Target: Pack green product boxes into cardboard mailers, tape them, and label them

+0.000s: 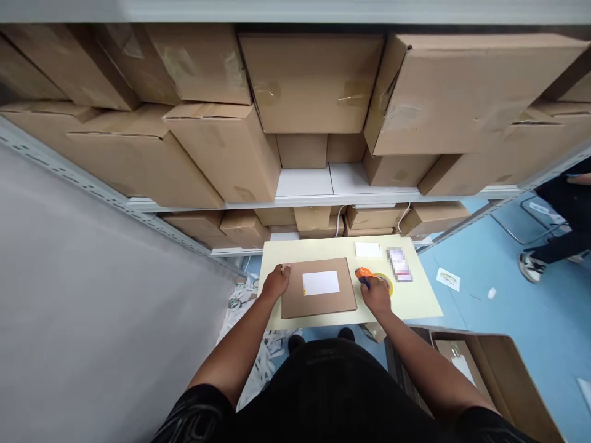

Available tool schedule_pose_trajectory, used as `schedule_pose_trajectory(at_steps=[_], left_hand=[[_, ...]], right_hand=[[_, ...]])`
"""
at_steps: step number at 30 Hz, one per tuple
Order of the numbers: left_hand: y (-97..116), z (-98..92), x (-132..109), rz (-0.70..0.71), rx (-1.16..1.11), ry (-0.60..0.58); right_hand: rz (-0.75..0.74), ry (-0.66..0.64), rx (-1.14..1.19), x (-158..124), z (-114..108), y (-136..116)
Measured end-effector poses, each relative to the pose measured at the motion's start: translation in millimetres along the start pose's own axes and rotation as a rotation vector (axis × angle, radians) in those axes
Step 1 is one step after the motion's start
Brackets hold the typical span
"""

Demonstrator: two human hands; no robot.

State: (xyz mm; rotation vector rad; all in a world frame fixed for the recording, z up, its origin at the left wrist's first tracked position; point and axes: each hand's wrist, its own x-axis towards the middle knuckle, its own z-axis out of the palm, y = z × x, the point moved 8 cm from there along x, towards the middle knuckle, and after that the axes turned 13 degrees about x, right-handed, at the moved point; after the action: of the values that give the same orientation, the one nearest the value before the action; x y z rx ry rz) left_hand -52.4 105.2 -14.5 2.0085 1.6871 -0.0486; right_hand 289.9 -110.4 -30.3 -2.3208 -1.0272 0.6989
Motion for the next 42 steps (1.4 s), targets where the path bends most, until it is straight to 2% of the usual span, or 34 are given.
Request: schedule_pose_trajectory(at_steps=[2, 5, 7, 9, 12, 14, 16, 18, 21, 23, 25, 28, 31, 33, 35, 38, 40, 42], left_hand=[[-7.5, -1.4, -8.6, 0.044, -0.078, 0.059], [-20.8, -12.3, -36.6, 0.127, -0.164, 0.228], [-24.1, -22.2, -63.3, 0.199, -0.154, 0.314], [-18.2, -32.9, -92.9, 0.265, -0.121, 0.358], [12.9, -43.9, -132.0, 0.316, -0.086, 0.326], [51.4, -42.9, -148.2, 0.353, -0.082, 0.240], [103.5, -34.8, -154.8, 0.434, -0.079, 0.144], [160.1, -20.8, -150.8, 0.517, -0.073, 0.069], [232.6, 11.3, -128.6, 0.536, -0.119, -0.056], [266.2, 39.7, -115.1, 0.505, -0.195, -0.203], [287.3, 68.2, -112.4, 0.489, -0.271, -0.368], [290.6, 98.3, -121.0, 0.422, -0.348, -0.486], [271.5, 114.5, -130.0, 0.281, -0.371, -0.485], [261.1, 114.7, -129.0, 0.236, -0.303, -0.426], [260.9, 104.7, -118.6, 0.271, -0.137, -0.315], [281.1, 89.3, -90.4, 0.424, 0.214, -0.202], [298.5, 91.4, -68.1, 0.528, 0.432, -0.233], [310.1, 99.1, -45.4, 0.565, 0.520, -0.286]], right_hand=[[0.059, 0.070, -0.210, -2.5, -7.7, 26.1], [0.136, 0.029, -0.339, 3.6, -2.7, 51.8], [0.102, -0.016, -0.363, 11.3, 5.3, 52.5], [0.049, -0.047, -0.367, 17.8, 10.6, 47.5], [0.023, -0.038, -0.316, 21.6, 3.1, 47.5], [0.075, -0.021, -0.194, 19.6, -11.6, 60.0], [0.143, -0.025, 0.033, 12.3, -27.9, 78.2], [0.166, -0.039, 0.325, 0.0, -43.1, 92.3], [0.090, -0.067, 0.656, -23.1, -63.2, 94.7], [0.045, -0.112, 0.739, -38.0, -69.8, 89.3], [0.038, -0.155, 0.769, -49.7, -71.0, 84.8], [0.044, -0.170, 0.804, -58.9, -70.3, 83.1], [0.026, -0.189, 0.758, -60.5, -67.3, 82.8], [0.024, -0.199, 0.682, -58.9, -63.6, 81.6], [0.049, -0.189, 0.618, -56.2, -59.4, 79.5], [0.152, -0.170, 0.615, -54.1, -51.0, 79.9], [0.257, -0.159, 0.644, -56.4, -44.2, 87.6], [0.355, -0.155, 0.644, -63.3, -35.8, 101.3]])
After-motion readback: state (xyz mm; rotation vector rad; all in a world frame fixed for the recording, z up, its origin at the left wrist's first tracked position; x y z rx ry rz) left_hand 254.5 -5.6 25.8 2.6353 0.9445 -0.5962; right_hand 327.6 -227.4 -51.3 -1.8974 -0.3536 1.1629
